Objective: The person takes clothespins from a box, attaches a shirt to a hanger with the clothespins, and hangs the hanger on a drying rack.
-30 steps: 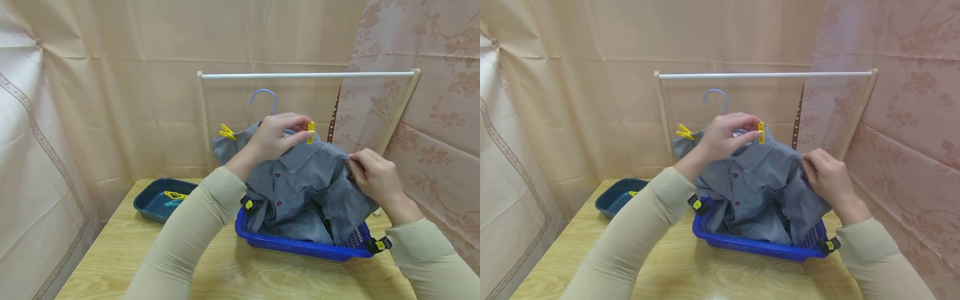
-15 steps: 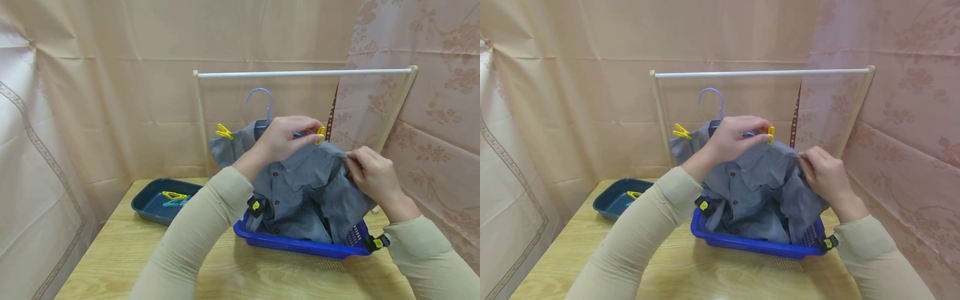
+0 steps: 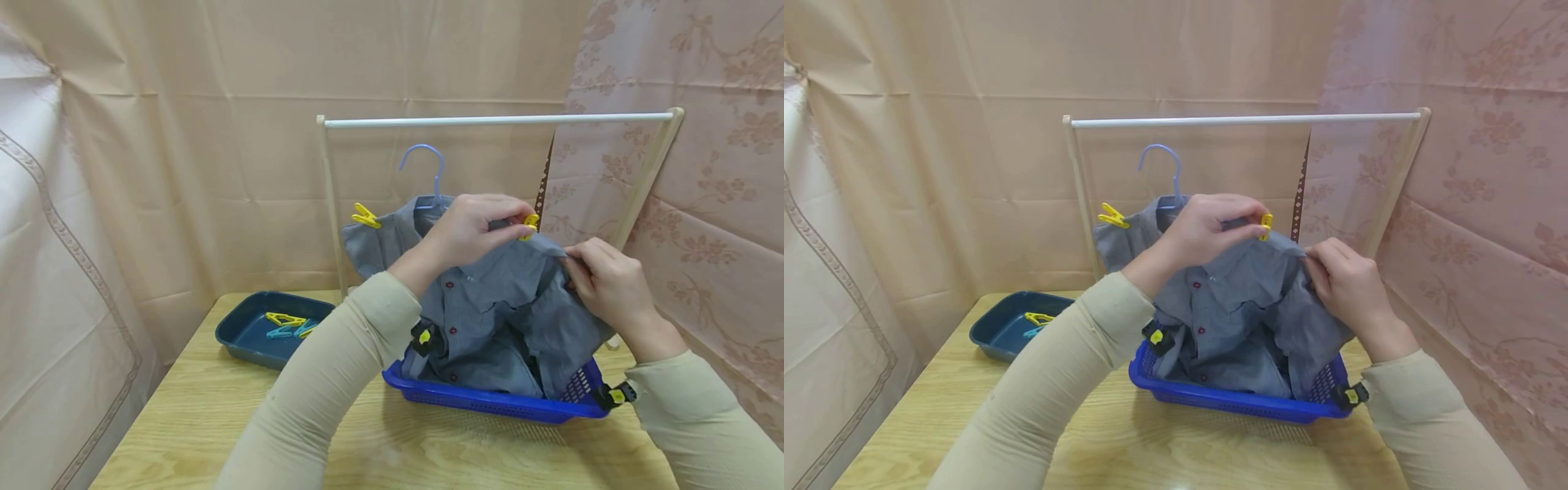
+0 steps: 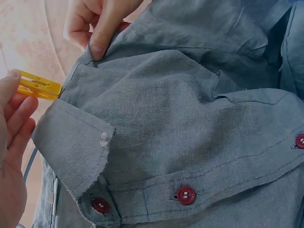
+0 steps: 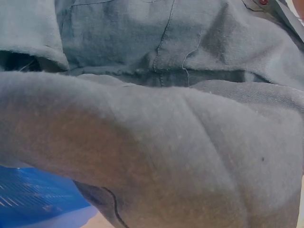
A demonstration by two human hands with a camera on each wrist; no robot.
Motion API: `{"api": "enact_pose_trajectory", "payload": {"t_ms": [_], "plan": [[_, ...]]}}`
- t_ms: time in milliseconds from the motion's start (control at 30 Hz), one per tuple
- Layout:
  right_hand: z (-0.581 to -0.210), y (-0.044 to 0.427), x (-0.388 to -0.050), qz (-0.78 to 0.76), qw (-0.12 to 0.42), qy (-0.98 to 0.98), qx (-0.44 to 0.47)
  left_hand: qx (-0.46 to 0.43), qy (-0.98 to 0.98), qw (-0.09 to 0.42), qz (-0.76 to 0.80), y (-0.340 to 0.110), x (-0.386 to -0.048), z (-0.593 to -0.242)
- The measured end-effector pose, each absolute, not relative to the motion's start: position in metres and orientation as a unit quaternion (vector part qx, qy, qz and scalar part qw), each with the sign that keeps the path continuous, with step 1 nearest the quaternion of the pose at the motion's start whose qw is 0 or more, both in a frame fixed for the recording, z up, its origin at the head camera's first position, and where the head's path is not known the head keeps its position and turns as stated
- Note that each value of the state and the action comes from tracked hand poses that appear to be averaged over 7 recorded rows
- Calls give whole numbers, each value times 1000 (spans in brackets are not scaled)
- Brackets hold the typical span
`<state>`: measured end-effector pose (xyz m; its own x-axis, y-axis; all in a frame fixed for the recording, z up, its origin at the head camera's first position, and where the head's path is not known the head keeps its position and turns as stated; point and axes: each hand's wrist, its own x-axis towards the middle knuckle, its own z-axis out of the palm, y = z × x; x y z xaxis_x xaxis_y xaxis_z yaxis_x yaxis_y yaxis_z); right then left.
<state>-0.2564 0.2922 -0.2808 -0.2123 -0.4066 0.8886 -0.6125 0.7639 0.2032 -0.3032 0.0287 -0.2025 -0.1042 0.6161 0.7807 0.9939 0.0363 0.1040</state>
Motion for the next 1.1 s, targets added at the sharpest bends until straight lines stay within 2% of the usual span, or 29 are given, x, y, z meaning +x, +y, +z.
{"api": "enact_pose_trajectory", "payload": {"t_ms": [300, 833, 1100], "plan": [[-277, 290, -255, 80, 522, -780, 335, -602, -676, 276, -322, 27, -303, -202], [-275, 283, -258, 81, 557, -753, 341, -562, -731, 272, -275, 26, -302, -200], [-275, 285, -257, 80, 545, -762, 341, -538, -764, 238, -264, 28, -300, -199]]}}
